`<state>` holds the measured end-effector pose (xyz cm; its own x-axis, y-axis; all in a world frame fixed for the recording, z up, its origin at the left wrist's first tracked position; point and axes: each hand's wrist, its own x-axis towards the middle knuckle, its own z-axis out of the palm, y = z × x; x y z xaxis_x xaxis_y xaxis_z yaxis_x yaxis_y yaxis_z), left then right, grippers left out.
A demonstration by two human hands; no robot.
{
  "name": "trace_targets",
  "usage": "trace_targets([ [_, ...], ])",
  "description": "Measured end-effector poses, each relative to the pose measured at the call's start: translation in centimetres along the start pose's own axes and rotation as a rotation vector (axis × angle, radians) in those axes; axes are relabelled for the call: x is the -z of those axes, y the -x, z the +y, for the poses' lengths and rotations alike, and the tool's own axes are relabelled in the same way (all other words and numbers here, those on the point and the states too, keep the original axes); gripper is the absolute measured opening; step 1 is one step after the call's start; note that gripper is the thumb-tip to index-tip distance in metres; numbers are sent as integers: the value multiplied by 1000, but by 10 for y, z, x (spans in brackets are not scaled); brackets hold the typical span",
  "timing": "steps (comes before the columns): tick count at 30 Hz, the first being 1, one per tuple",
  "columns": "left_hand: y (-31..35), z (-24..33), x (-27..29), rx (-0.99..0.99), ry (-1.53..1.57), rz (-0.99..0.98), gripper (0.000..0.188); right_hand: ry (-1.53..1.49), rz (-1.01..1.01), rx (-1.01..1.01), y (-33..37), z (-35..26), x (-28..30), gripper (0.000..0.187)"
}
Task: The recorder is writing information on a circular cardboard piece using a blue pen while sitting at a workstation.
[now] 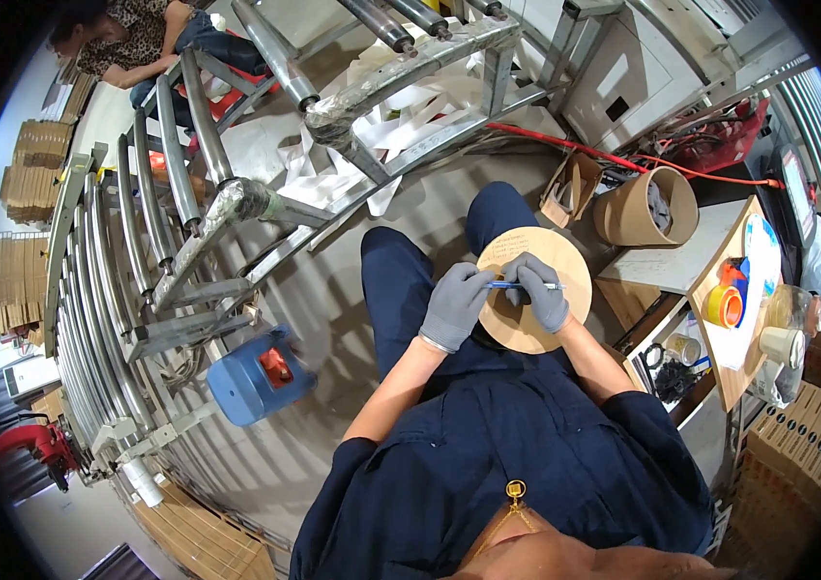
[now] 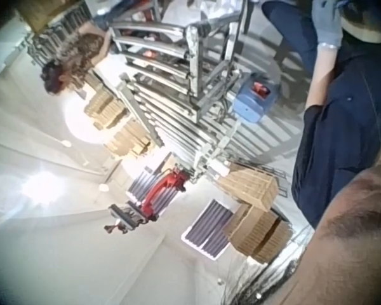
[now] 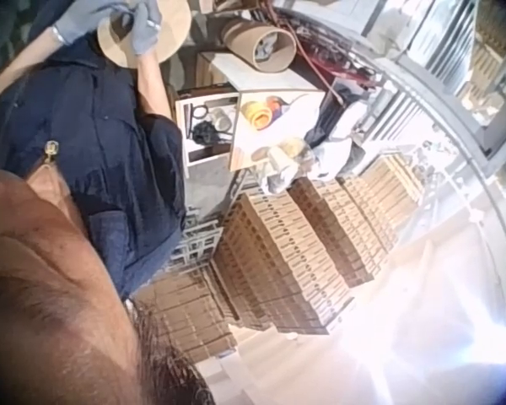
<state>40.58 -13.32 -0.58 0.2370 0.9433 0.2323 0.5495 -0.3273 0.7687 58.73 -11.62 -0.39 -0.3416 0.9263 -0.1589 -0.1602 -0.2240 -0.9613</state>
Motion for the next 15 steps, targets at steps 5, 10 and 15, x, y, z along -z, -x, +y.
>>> trace_targets([
  [5, -7, 2, -3, -24, -31, -35, 20, -2, 18, 27, -3, 4, 6, 21],
  [10, -13, 4, -5, -33, -46, -9, 17, -15, 8, 67, -8, 9, 12, 22],
  [15, -1, -2, -13, 111, 35, 91, 44, -4, 36, 75, -6, 13, 7, 22],
])
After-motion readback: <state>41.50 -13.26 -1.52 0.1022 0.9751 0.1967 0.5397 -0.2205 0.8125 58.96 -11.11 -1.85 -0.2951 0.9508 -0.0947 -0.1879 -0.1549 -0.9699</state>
